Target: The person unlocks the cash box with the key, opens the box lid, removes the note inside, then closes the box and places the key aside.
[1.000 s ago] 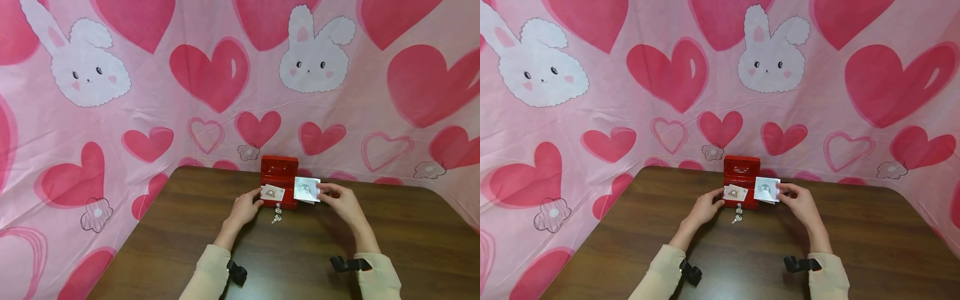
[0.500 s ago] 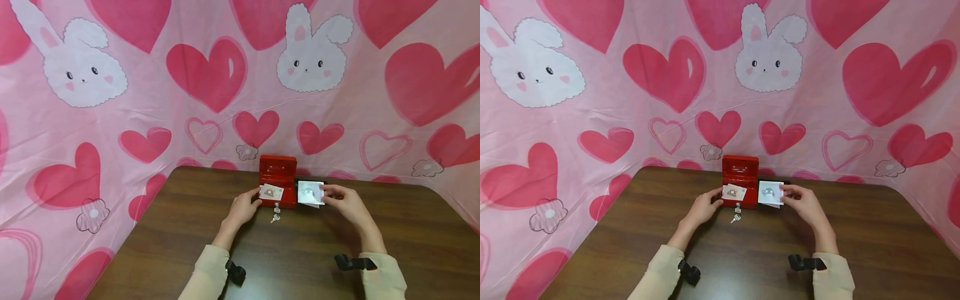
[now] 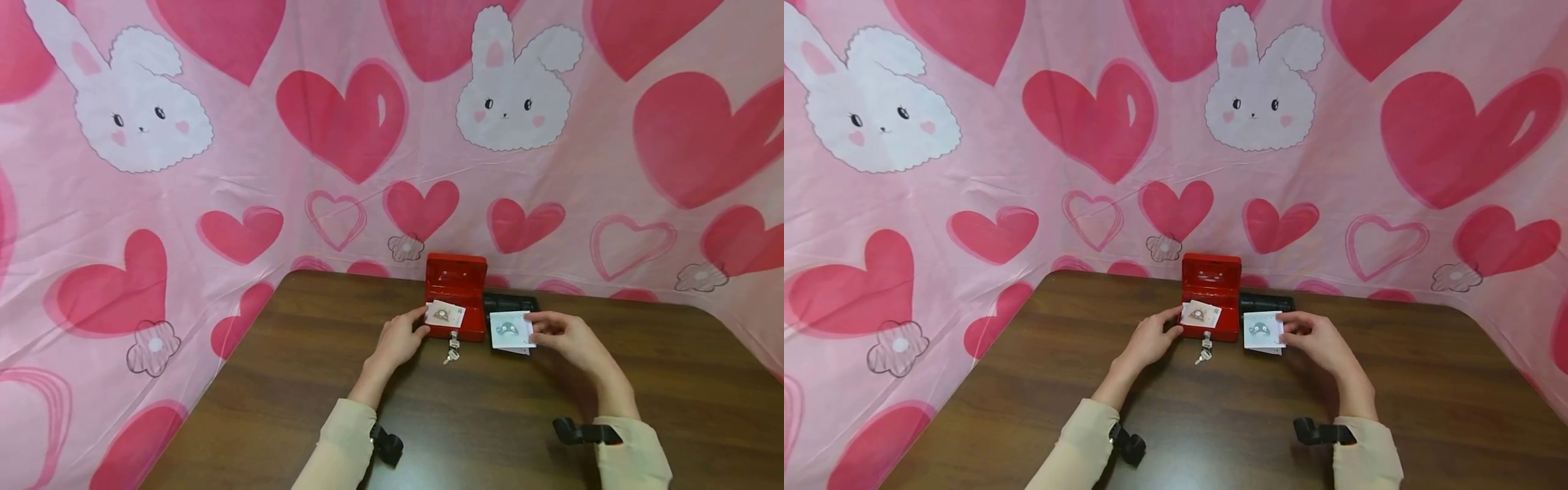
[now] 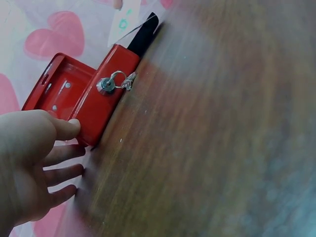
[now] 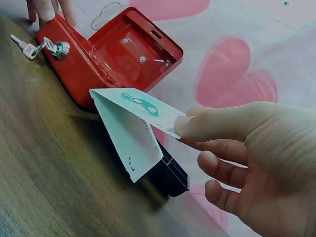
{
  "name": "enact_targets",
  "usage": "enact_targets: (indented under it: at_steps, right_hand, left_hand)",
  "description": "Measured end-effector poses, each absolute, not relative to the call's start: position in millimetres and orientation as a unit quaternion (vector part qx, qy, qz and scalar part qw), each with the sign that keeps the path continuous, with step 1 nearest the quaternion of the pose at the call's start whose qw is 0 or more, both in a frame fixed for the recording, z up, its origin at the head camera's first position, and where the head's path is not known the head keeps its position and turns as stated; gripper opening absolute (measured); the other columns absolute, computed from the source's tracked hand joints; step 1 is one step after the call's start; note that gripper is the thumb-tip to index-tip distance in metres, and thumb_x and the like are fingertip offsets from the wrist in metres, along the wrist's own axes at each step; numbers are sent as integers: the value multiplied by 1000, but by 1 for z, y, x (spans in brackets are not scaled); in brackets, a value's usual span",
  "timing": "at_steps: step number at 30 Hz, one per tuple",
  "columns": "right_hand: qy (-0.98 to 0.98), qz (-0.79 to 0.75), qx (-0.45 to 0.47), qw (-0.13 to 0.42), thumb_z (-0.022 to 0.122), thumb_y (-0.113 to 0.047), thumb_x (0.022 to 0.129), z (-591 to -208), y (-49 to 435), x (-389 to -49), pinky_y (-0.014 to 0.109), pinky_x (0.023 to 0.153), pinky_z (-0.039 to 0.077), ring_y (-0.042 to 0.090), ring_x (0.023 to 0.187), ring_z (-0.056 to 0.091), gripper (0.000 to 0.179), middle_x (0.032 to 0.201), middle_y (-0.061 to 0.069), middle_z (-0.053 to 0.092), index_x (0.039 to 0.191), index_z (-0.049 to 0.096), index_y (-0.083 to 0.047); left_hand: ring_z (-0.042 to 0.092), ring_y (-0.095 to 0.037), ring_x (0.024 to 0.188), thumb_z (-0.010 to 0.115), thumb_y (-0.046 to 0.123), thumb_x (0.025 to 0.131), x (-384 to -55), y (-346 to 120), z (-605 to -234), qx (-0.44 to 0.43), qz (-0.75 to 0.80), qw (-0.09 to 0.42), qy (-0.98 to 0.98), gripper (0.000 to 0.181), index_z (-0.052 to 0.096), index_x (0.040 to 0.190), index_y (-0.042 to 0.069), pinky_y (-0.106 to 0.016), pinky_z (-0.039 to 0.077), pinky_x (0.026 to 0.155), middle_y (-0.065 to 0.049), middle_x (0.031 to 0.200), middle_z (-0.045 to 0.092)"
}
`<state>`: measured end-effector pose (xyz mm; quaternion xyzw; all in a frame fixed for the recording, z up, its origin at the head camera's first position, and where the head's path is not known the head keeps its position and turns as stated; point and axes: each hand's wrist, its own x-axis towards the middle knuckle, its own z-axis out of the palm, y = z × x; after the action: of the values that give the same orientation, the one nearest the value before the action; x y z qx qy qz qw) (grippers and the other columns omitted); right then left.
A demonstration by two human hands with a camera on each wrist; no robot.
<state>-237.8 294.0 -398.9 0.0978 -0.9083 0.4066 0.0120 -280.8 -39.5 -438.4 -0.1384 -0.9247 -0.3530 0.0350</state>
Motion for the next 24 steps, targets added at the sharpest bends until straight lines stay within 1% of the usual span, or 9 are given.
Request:
enact_targets:
  at_steps: [4,13,19,24]
  right_hand:
    - [-913,397,96,-3,72,-22,91,-400,293,-237,22,71,48,10,83,56,41,95,6,69,127,66,-5]
    - [-911,400,101,-32,72,-23,90,-406,295,-236,22,75,48,9,85,57,41,95,5,70,126,66,-5]
    - [-911,395,118,-35,72,-21,90,-410,292,-237,23,75,48,13,86,56,40,97,7,70,126,66,-5]
    - [-910,394,126,-36,72,-18,89,-415,292,-239,22,73,47,9,83,55,37,93,7,69,122,67,-3]
  left_hand:
    - [58,-25,128,63,26,97,-280,-40,-438,-140,-352,36,-925,45,57,141,20,-49,42,109,-4,140,61]
    - [59,-26,127,63,26,97,-280,-40,-439,-146,-350,41,-925,45,58,141,19,-48,43,108,-5,139,62]
    - [59,-26,127,63,25,97,-278,-41,-438,-146,-351,44,-924,45,58,141,19,-48,43,108,-5,139,62]
    - [60,-26,126,63,25,97,-278,-41,-438,-148,-350,48,-924,44,59,140,18,-47,44,107,-5,138,62]
